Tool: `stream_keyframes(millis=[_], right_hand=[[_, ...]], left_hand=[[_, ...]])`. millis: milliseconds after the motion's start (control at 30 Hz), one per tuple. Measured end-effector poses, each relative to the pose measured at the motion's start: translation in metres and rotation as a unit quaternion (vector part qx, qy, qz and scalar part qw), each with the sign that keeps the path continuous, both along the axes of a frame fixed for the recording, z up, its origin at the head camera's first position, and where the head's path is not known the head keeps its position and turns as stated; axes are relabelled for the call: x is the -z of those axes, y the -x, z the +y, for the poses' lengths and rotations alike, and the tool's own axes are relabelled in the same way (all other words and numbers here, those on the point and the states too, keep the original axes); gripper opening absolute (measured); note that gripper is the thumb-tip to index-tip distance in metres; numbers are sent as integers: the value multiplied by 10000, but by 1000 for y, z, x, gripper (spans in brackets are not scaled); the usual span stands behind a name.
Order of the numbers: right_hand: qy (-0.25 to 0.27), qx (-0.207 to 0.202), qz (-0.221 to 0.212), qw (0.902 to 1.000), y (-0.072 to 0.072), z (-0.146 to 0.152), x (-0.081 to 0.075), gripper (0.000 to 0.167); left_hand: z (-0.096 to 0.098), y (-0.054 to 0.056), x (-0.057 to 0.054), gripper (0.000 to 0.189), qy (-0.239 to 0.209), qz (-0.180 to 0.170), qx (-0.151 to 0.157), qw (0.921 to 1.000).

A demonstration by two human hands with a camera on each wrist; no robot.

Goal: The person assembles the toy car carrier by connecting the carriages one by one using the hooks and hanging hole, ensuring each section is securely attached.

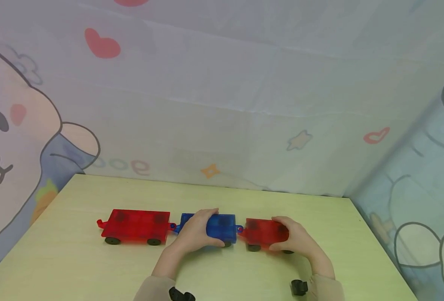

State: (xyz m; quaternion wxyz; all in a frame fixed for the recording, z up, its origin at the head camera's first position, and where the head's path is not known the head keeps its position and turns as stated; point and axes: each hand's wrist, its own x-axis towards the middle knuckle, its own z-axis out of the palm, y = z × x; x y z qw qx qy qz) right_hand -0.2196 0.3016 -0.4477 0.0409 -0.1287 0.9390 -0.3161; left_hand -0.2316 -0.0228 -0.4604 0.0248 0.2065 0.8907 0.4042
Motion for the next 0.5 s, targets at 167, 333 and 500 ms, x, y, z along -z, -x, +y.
stream_keyframes(millis=[167, 333, 500], right_hand=[[15, -26, 15, 10000, 0, -2, 0, 83], [16, -63, 47, 10000, 0, -2, 0, 84], [-15, -64, 88, 9999, 0, -2, 1, 84]], left_hand=[[1, 0, 0, 92, 27, 27, -10, 10000], [1, -1, 0, 92, 116, 68, -16, 9999], [2, 0, 0, 92, 223, 93, -10, 9997]])
